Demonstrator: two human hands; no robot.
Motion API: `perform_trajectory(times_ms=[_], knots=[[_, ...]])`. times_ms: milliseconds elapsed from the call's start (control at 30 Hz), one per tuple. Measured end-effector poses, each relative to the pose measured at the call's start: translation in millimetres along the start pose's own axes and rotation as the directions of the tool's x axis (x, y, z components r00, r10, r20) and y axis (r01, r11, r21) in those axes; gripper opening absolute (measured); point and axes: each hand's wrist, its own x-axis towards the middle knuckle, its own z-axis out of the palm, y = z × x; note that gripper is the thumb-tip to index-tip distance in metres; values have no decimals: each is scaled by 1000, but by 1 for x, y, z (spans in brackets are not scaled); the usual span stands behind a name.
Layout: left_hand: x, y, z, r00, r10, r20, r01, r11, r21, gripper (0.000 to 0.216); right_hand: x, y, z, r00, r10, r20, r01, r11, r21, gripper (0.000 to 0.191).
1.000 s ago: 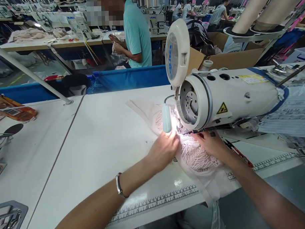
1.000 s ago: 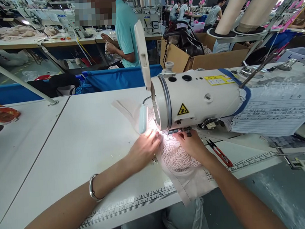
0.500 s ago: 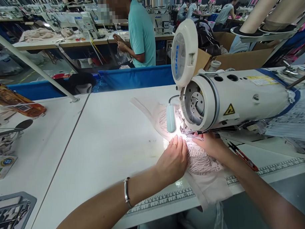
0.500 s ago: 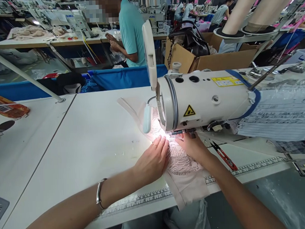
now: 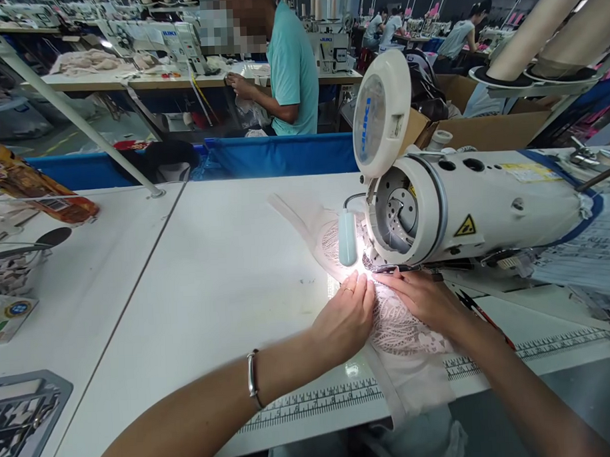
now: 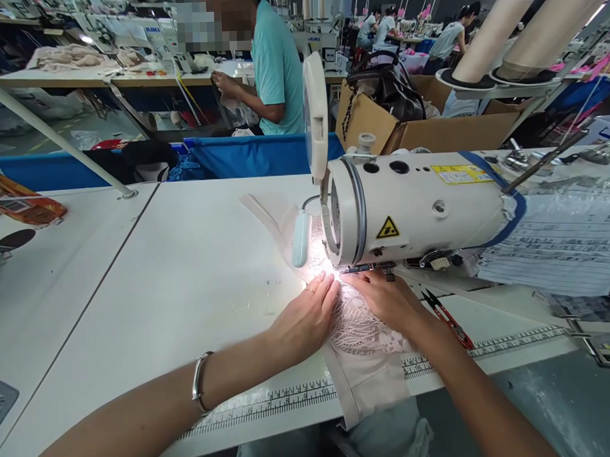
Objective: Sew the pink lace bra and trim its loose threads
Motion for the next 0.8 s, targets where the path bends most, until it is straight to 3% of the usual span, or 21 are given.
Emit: perform_trajectory(times_ms=[300,800], knots=[[-1,-7,-4,992,92,82,-94,995,23,51,-2,1,4,998,-65,-21,64,998,-29,48],[-2,-33,-1,995,89,-44,-93,992,-91,45,2,-1,7,989,-120,-87,121,993,5,47]])
